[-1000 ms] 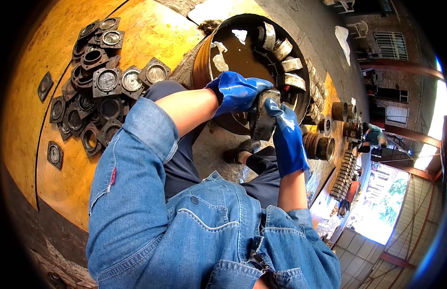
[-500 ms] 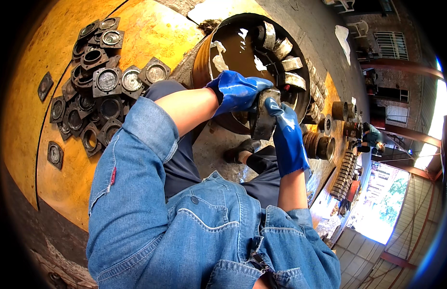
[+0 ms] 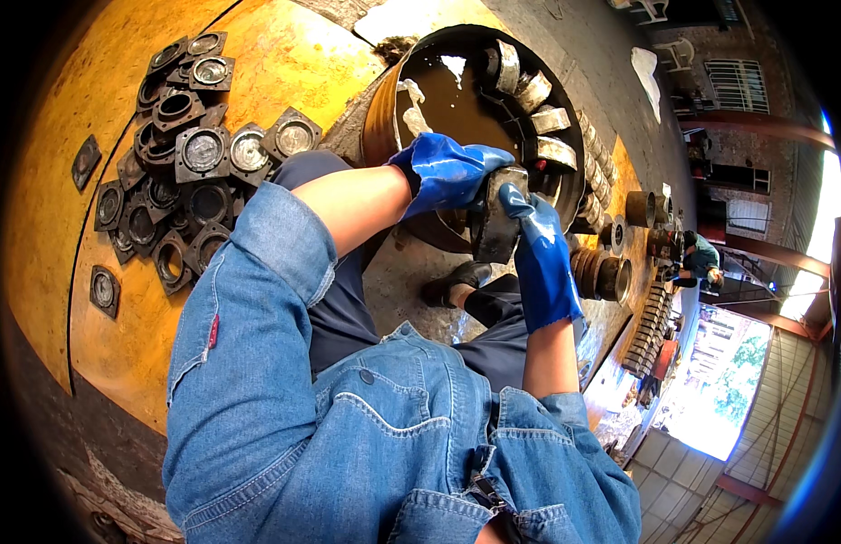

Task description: The person puts on blue gloves, sits on the floor, and uses a brush to clean a metal part submerged in a bin of liquid, then lifts the part to continue cleaning it.

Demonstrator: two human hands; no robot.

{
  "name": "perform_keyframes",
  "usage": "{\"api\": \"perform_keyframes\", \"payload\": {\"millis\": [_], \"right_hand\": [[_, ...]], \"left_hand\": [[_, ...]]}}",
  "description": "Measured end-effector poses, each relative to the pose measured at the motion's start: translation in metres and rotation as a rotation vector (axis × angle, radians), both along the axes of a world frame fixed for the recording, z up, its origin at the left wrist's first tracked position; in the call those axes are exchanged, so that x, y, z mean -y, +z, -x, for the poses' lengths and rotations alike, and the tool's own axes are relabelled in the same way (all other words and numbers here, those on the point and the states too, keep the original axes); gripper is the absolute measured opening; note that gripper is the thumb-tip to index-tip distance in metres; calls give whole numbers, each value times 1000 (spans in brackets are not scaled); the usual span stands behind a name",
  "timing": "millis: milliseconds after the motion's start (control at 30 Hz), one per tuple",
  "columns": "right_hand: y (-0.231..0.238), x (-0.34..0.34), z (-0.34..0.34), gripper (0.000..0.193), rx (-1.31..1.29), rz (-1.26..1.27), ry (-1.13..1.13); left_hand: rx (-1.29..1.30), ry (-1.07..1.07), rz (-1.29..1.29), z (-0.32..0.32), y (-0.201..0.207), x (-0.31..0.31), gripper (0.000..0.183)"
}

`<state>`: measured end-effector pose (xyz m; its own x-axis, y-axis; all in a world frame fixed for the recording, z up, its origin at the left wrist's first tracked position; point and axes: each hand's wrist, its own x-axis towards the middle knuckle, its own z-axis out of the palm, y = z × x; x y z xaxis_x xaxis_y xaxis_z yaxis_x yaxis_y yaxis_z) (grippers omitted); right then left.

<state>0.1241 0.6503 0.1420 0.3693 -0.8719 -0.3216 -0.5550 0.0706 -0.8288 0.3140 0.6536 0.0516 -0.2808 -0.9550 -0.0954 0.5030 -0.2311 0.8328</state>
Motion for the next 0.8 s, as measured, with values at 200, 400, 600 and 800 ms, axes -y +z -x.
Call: {"api": "perform_keyframes", "payload": {"millis": [200,400,600,800], "right_hand": [[11,-4,-8,52,-48,25,9],[19,-17,-18,51,64,49,-30],[11,-8,-11,51,37,20,-15],[12,-4,-9,51,-37,32,6]], "left_hand": [[320,74,193,-3,8,-12,45],[526,85,273,-9,19,-18,49],[491,87,263,-12,28,-23,49],[348,69,196,-8,20,-18,47]]}}
